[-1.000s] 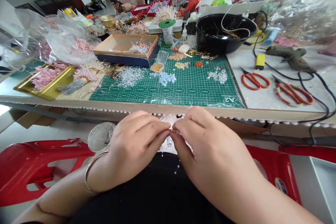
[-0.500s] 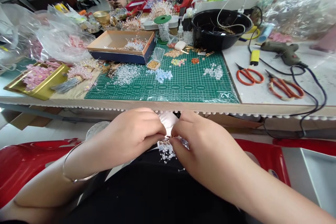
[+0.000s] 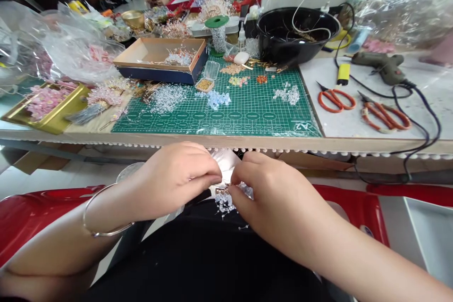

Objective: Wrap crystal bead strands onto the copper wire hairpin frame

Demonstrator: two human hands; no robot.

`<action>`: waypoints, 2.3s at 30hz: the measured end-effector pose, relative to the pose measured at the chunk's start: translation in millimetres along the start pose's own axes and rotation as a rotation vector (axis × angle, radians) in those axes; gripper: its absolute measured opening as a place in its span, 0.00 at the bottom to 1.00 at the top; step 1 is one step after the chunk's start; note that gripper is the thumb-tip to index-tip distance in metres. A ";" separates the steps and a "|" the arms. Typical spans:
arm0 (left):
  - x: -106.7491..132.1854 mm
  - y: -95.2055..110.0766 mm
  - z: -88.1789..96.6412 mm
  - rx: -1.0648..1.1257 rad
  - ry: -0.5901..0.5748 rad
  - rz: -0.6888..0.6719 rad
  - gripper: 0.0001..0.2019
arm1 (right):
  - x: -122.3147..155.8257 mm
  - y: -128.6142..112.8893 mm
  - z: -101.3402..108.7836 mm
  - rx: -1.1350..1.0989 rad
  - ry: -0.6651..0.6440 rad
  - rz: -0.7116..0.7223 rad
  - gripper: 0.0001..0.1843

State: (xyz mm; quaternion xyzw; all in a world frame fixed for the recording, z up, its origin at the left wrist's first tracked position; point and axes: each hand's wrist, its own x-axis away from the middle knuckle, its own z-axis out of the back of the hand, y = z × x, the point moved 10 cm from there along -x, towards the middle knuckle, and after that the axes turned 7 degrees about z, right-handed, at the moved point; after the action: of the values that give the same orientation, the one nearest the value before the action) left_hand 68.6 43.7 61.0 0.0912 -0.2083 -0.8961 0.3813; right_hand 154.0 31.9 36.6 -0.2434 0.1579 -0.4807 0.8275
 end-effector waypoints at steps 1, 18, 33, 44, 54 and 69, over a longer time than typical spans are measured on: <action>-0.7 -3.2 3.7 0.059 0.008 0.029 0.09 | 0.5 0.8 1.1 -0.007 0.004 -0.010 0.07; 17.9 6.6 20.1 -0.242 0.226 0.036 0.09 | -3.5 8.6 -13.9 -0.011 -0.081 0.000 0.06; 7.0 -28.0 -26.7 0.487 0.015 0.174 0.06 | 38.9 68.1 3.4 -0.932 0.156 -0.207 0.19; 8.8 -21.2 -27.8 0.429 0.040 0.181 0.07 | 42.7 43.3 11.7 -0.141 0.090 -0.227 0.05; 5.1 -8.4 -32.8 0.475 -0.012 0.124 0.08 | 24.6 -52.9 60.1 0.250 0.278 0.403 0.07; 14.4 -24.1 -13.3 0.673 0.108 0.201 0.05 | 9.6 15.7 -11.5 -0.841 0.127 -0.112 0.26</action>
State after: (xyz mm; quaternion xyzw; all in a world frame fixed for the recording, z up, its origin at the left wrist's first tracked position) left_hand 47.3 44.2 38.3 0.2381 -0.4791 -0.7292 0.4267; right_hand 164.3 27.1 18.1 -0.5375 0.3773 -0.4326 0.6177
